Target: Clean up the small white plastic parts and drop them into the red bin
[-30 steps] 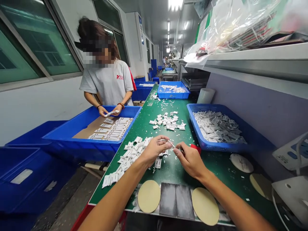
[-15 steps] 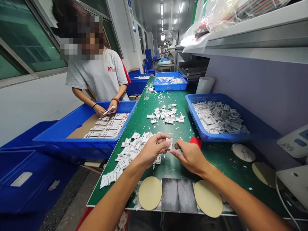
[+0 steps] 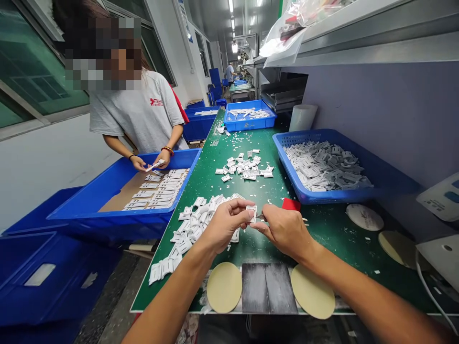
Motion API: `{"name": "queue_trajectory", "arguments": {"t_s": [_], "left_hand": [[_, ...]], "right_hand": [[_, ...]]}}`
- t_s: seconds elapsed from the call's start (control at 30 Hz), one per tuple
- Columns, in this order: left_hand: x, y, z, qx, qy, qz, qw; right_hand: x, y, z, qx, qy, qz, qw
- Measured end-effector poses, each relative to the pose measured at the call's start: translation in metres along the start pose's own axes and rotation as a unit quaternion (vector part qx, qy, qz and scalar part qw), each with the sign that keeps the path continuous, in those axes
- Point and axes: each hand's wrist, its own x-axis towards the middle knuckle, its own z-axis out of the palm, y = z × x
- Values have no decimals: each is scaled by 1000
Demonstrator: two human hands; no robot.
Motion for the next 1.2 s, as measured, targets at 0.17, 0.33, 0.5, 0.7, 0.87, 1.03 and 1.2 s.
{"name": "queue_trajectory", "arguments": {"t_s": [0.17, 0.33, 0.5, 0.7, 0.87, 1.03, 1.2], "left_hand": [[0, 0, 1, -1, 10, -4, 1000], [-1, -1, 2, -3, 16, -10, 1000], [0, -2, 4, -15, 18, -18, 1000], [0, -4, 4, -24, 26, -16, 999], [0, -2, 5, -32, 29, -19, 999], [0, -1, 6, -7, 59, 23, 998], [-2, 1, 7, -13, 36, 29, 999]], "right_hand": [[-1, -3, 1, -35, 12, 7, 999], [-1, -4, 1, -44, 36, 5, 998], [0, -5, -1, -41, 24, 11, 999], [-2, -6, 1, -40, 21, 11, 999], [-2, -5, 2, -13, 3, 8, 1000], [0, -2, -1, 137, -41, -7, 990], [6, -3, -9, 317, -73, 36, 945]]}}
